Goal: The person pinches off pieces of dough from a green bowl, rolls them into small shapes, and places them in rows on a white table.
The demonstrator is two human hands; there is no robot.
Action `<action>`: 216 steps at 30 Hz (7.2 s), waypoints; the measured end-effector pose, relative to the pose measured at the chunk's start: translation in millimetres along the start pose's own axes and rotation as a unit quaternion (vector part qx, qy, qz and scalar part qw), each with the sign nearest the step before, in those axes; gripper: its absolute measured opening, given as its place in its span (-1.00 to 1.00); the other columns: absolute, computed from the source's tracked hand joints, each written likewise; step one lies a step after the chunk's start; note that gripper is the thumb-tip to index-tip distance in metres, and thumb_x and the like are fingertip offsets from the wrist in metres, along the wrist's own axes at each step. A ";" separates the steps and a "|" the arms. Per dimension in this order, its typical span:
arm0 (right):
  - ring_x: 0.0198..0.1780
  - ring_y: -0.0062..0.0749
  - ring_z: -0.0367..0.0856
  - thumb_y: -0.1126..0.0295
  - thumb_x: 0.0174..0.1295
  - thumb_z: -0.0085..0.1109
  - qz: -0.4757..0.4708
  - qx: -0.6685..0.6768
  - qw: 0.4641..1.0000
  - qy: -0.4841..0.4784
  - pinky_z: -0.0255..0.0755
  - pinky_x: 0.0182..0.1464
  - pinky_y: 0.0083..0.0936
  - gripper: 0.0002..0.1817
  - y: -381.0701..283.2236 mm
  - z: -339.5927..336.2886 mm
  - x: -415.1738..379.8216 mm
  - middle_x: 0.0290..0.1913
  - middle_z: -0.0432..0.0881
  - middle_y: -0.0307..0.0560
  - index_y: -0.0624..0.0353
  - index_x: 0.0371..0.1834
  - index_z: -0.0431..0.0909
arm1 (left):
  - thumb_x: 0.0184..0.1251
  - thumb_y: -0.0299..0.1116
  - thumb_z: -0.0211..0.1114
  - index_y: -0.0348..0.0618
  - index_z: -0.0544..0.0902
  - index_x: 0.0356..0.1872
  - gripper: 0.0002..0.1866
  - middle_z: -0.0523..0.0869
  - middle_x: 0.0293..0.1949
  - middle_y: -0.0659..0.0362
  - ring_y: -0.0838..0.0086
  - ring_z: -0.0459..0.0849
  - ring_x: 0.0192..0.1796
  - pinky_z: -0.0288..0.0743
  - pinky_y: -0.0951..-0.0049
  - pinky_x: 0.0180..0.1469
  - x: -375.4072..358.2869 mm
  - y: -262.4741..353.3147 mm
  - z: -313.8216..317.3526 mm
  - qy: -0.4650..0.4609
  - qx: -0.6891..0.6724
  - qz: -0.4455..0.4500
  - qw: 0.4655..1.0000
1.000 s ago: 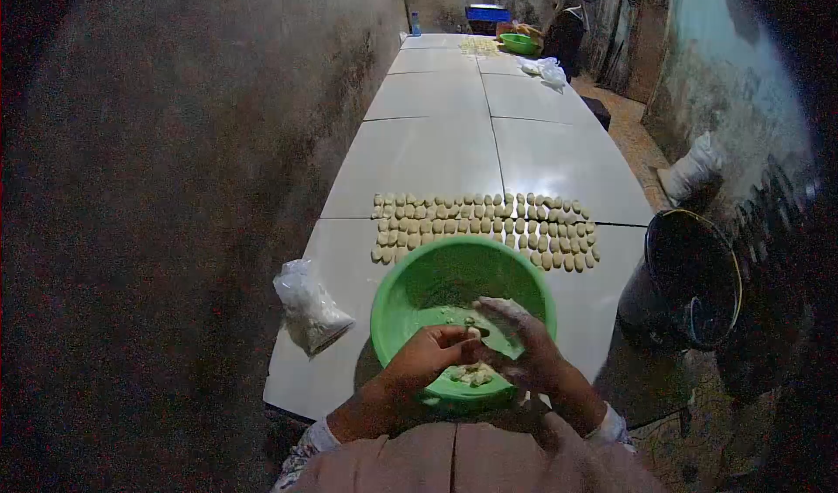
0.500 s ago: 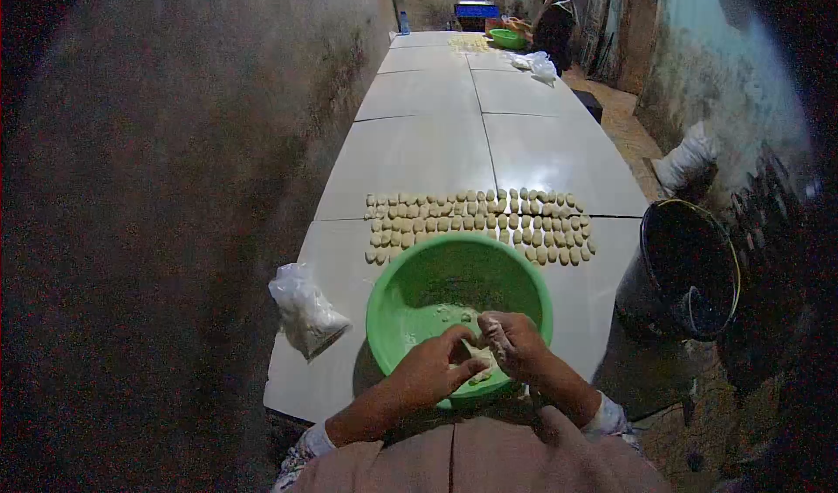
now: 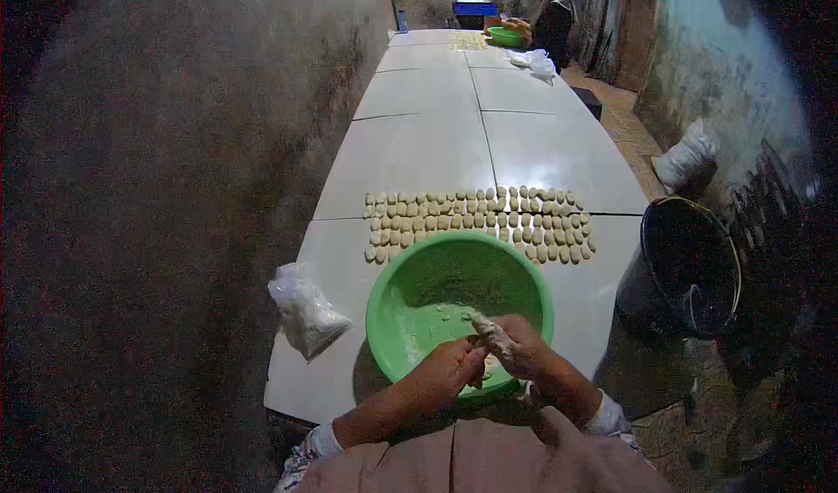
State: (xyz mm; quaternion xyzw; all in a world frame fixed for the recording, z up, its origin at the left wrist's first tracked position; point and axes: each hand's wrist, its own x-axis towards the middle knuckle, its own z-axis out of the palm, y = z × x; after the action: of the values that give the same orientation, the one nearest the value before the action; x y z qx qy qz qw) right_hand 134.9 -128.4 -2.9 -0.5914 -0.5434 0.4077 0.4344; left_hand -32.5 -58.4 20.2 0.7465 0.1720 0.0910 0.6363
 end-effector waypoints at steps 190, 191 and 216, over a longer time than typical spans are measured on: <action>0.26 0.02 0.37 0.35 0.07 0.30 -0.171 -0.127 0.972 0.098 0.23 0.28 -0.07 -0.50 -32.2 2.5 -13.2 0.20 0.43 0.01 0.00 0.14 0.48 | 0.39 -0.51 -0.12 -0.16 0.49 -0.33 -0.81 0.53 -0.44 0.23 0.54 0.52 -0.36 0.46 0.47 -0.18 2.1 -36.6 -5.1 0.172 -0.290 -0.039 0.941; 0.16 0.03 0.45 0.48 0.00 0.34 -0.210 -0.127 0.963 0.111 0.40 0.14 -0.22 -0.43 -31.9 0.6 -12.2 0.19 0.41 0.10 0.11 0.16 0.42 | 0.49 -0.37 -0.12 -0.10 0.39 -0.45 -0.75 0.37 -0.54 0.28 0.59 0.32 -0.49 0.29 0.54 -0.37 5.2 -37.7 -0.9 0.204 -0.307 -0.028 0.929; -0.21 -0.28 0.57 0.73 0.07 0.09 -0.140 -0.160 0.975 0.059 0.50 -0.15 -0.39 -0.50 -13.6 18.0 -7.5 0.11 0.37 0.05 0.08 0.11 0.43 | 0.54 -0.06 -0.16 -0.03 0.38 -0.27 -0.70 0.36 -0.59 0.28 0.53 0.32 -0.61 0.24 0.54 -0.53 5.3 -76.3 -23.3 0.045 -0.655 -0.079 0.750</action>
State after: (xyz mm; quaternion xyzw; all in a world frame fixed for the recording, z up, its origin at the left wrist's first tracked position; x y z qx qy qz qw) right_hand 113.2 -134.2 5.0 -0.5945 -0.6525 0.2152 0.4177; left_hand -46.6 -25.1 -51.0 0.1261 0.1568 0.1642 0.9657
